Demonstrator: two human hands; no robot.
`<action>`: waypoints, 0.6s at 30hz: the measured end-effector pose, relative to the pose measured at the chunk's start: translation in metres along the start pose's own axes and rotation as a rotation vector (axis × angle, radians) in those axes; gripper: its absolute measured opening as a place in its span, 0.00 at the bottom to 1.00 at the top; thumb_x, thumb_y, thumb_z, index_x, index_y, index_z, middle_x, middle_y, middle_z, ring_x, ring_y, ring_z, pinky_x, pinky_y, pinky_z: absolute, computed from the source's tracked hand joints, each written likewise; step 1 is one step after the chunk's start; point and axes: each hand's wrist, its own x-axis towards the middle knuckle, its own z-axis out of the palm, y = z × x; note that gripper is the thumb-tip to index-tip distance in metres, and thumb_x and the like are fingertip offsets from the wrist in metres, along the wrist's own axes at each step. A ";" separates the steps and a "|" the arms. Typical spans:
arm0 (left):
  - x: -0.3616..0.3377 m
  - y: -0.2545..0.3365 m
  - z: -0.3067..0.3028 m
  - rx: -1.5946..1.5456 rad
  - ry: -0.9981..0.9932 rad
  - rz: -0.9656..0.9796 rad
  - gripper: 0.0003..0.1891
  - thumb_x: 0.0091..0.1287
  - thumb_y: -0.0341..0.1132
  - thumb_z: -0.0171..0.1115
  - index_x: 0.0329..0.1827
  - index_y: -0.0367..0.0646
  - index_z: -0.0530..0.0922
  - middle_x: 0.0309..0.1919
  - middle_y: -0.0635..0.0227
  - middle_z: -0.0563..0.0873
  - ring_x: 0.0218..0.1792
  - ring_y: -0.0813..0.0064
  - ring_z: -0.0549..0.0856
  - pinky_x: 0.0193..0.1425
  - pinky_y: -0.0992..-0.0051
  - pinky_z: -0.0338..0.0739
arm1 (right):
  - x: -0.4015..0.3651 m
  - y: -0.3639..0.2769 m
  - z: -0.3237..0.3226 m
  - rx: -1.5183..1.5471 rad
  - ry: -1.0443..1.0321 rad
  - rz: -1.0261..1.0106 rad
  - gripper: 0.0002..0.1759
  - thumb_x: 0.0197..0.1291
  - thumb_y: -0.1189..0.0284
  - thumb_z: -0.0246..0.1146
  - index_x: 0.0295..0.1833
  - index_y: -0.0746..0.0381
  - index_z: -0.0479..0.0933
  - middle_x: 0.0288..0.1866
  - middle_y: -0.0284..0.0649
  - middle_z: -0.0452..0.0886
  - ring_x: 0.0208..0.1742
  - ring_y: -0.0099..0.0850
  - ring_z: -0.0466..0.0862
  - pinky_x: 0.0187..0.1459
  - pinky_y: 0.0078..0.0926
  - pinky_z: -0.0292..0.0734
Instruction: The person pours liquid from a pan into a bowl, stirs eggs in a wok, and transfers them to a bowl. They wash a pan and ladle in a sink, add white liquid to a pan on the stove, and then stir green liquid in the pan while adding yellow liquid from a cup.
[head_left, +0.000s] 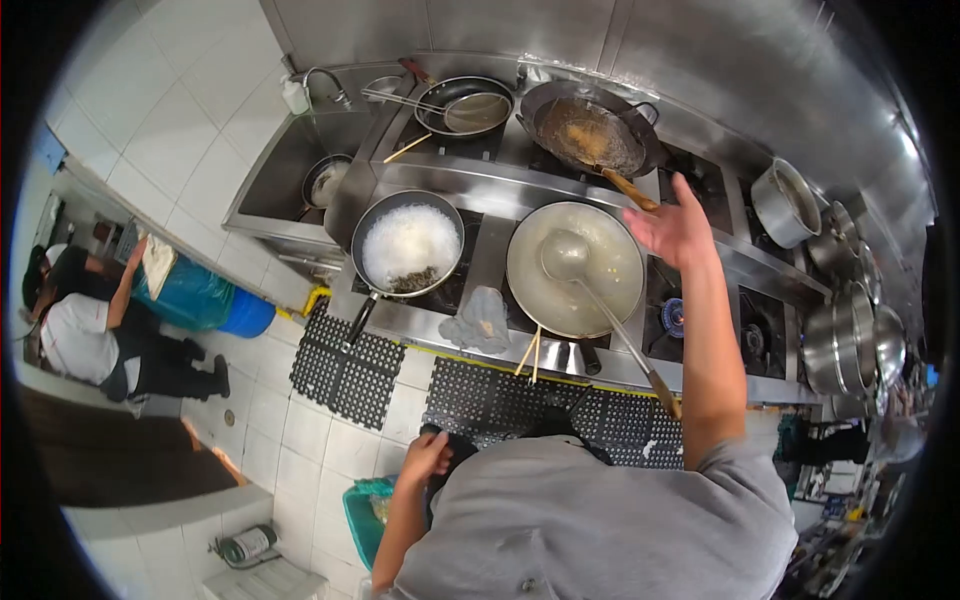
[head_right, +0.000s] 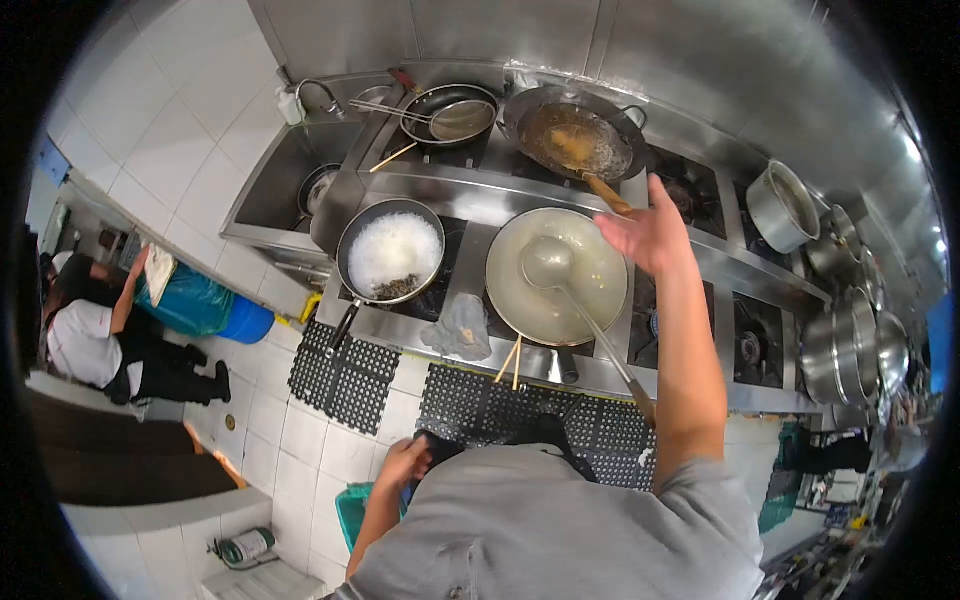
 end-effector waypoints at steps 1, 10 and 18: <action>-0.004 -0.010 -0.034 0.035 0.018 -0.053 0.20 0.78 0.50 0.66 0.44 0.38 0.82 0.29 0.64 0.87 0.23 0.74 0.83 0.25 0.74 0.80 | 0.029 -0.008 0.003 0.129 -0.161 0.159 0.47 0.79 0.42 0.57 0.79 0.77 0.61 0.63 0.58 0.81 0.49 0.40 0.89 0.47 0.34 0.90; -0.016 -0.081 -0.260 -0.022 0.336 -0.195 0.21 0.78 0.46 0.62 0.51 0.31 0.81 0.34 0.52 0.88 0.28 0.64 0.88 0.23 0.66 0.83 | 0.048 0.003 0.058 0.018 0.017 0.025 0.12 0.78 0.72 0.51 0.39 0.65 0.72 0.28 0.32 0.78 0.19 0.16 0.73 0.18 0.14 0.71; -0.047 -0.182 -0.185 0.553 -0.022 0.121 0.12 0.68 0.36 0.68 0.45 0.34 0.83 0.33 0.53 0.85 0.29 0.58 0.84 0.32 0.56 0.80 | 0.030 0.009 0.068 0.067 0.027 -0.030 0.11 0.75 0.71 0.55 0.43 0.70 0.75 0.28 0.31 0.78 0.19 0.16 0.71 0.19 0.12 0.69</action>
